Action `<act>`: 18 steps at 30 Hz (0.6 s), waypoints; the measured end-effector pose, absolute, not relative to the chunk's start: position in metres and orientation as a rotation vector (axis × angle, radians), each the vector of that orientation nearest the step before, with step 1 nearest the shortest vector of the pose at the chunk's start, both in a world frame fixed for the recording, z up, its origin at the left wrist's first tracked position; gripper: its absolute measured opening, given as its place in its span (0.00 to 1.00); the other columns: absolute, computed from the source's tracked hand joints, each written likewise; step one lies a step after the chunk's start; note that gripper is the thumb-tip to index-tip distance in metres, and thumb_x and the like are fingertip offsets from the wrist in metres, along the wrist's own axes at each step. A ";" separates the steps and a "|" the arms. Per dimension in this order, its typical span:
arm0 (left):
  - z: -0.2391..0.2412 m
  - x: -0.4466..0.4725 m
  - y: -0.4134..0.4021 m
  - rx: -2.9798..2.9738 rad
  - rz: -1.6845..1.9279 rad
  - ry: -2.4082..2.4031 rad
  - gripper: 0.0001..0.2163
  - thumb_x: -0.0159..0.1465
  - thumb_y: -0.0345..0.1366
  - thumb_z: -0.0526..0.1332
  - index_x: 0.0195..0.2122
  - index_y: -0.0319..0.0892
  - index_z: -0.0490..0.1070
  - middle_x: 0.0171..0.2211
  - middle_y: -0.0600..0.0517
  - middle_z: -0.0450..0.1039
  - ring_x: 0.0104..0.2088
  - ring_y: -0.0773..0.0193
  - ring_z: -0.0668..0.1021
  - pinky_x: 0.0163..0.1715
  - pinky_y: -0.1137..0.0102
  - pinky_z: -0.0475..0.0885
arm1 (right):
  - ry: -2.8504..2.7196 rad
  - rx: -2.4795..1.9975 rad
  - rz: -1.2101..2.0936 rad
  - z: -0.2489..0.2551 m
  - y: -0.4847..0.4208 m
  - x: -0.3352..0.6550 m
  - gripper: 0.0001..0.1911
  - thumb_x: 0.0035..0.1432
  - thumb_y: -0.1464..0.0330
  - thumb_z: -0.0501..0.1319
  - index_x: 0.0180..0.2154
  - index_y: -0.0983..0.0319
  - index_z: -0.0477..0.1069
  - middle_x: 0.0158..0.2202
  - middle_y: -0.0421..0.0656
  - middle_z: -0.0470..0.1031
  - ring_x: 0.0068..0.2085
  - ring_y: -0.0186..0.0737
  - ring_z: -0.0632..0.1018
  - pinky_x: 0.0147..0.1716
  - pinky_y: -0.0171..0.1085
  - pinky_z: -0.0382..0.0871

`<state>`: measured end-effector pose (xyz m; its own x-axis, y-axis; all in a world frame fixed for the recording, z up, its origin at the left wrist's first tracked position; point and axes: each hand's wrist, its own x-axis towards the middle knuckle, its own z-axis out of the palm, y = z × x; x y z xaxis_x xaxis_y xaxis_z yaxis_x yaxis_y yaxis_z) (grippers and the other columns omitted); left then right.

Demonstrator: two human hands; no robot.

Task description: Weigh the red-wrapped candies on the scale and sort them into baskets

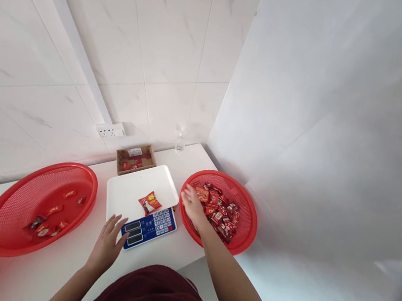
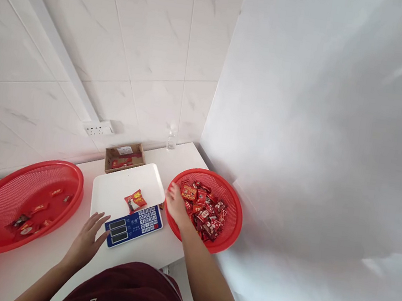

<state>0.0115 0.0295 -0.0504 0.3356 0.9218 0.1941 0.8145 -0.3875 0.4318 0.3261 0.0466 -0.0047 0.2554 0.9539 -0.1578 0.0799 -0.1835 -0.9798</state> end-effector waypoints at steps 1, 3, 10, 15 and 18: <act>-0.051 0.014 0.028 2.341 0.598 1.564 0.19 0.62 0.44 0.52 0.51 0.42 0.68 0.54 0.42 0.67 0.59 0.48 0.63 0.54 0.49 0.65 | -1.080 -1.683 0.882 -0.013 0.041 0.343 0.29 0.58 0.57 0.53 0.59 0.60 0.56 0.60 0.51 0.59 0.60 0.46 0.61 0.58 0.50 0.55; -0.054 0.019 0.024 2.335 0.589 1.562 0.19 0.63 0.43 0.52 0.51 0.43 0.68 0.54 0.43 0.67 0.59 0.48 0.63 0.54 0.49 0.65 | -1.176 -1.993 0.620 -0.034 0.024 0.379 0.30 0.58 0.59 0.51 0.59 0.64 0.56 0.60 0.54 0.58 0.63 0.49 0.56 0.60 0.53 0.48; -0.058 0.039 0.009 2.282 0.570 1.574 0.18 0.62 0.40 0.53 0.51 0.44 0.68 0.54 0.44 0.67 0.59 0.49 0.64 0.54 0.50 0.65 | -1.283 -2.574 0.729 -0.103 -0.028 0.440 0.42 0.50 0.55 0.59 0.63 0.61 0.50 0.61 0.58 0.54 0.62 0.61 0.55 0.52 0.57 0.56; -0.047 0.056 0.003 2.253 0.501 1.520 0.18 0.62 0.38 0.54 0.53 0.44 0.67 0.56 0.45 0.66 0.61 0.49 0.61 0.56 0.50 0.63 | -1.149 -2.321 0.688 -0.097 -0.026 0.447 0.22 0.50 0.60 0.59 0.46 0.62 0.71 0.42 0.52 0.74 0.47 0.53 0.73 0.48 0.49 0.62; -0.039 0.061 0.003 2.242 0.480 1.481 0.17 0.62 0.38 0.53 0.53 0.45 0.67 0.56 0.45 0.65 0.61 0.50 0.61 0.56 0.50 0.62 | -0.676 -2.089 0.781 -0.084 -0.026 0.458 0.18 0.46 0.56 0.62 0.38 0.60 0.73 0.36 0.48 0.77 0.40 0.49 0.76 0.43 0.46 0.67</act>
<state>0.0607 0.0031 -0.0393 0.3768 0.9244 0.0594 0.7834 -0.3523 0.5120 0.4577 -0.0255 -0.0838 0.6685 0.6818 -0.2972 0.1959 -0.5469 -0.8140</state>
